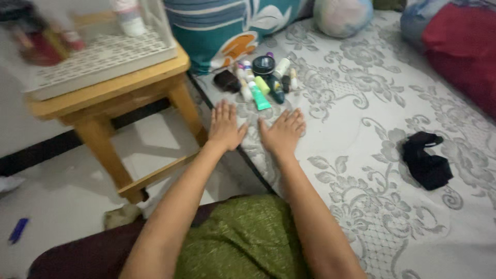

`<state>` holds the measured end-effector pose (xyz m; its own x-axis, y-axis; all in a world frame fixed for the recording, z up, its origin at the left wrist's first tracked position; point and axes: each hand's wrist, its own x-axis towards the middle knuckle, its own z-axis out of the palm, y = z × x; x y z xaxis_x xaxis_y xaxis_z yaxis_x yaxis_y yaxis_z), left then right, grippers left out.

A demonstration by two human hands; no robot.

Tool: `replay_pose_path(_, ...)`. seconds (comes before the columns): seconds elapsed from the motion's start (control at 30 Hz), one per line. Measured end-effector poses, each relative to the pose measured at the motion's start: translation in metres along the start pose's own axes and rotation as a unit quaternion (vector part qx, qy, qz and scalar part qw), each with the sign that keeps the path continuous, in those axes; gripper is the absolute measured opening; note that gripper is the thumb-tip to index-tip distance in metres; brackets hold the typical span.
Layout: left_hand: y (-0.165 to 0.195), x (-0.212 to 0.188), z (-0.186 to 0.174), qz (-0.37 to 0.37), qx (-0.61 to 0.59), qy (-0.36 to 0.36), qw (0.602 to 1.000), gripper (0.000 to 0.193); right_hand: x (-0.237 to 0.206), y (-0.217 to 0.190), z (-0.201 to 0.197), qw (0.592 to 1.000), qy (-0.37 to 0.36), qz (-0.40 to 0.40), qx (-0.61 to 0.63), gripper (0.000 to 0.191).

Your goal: The person repeatedly picks up various personal care items from a bed and places them into a white plastic tray on a small wooden table. Items include tubes, bottles, and small containers. The person handles them one at a time and arranges them in the tray.

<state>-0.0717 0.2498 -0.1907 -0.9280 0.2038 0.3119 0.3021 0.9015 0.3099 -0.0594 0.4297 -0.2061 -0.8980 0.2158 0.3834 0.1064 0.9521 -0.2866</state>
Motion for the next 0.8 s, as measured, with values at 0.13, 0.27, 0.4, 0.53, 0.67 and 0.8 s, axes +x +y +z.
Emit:
replay_pose_path(0.13,-0.024,-0.025,-0.062,0.033,-0.004,-0.157,0.987,0.07,-0.018,-0.019,-0.007,0.998,-0.059,0.002,-0.029,0.105)
replay_pose_path(0.27,-0.051,-0.056,-0.141,0.077,-0.005,-0.066,0.995,0.038,-0.038,-0.049,-0.012,0.995,-0.086,0.014,-0.047,0.11)
replay_pose_path(0.4,-0.09,-0.078,-0.204,0.169,0.058,0.238,0.955,0.033,-0.058,-0.085,-0.015,0.993,-0.079,0.015,-0.081,0.118)
replay_pose_path(0.53,-0.124,-0.076,-0.247,0.098,0.204,0.322,0.92,0.052,-0.063,-0.131,-0.027,0.969,-0.226,-0.011,-0.105,0.12)
replay_pose_path(0.67,-0.142,-0.071,-0.268,-0.004,0.213,0.201,0.956,0.062,-0.044,-0.186,-0.062,0.953,-0.274,-0.122,-0.041,0.086)
replay_pose_path(0.8,-0.147,-0.061,-0.277,-0.059,0.178,0.104,0.977,0.064,-0.025,-0.249,-0.111,0.975,-0.084,-0.196,0.068,0.051)
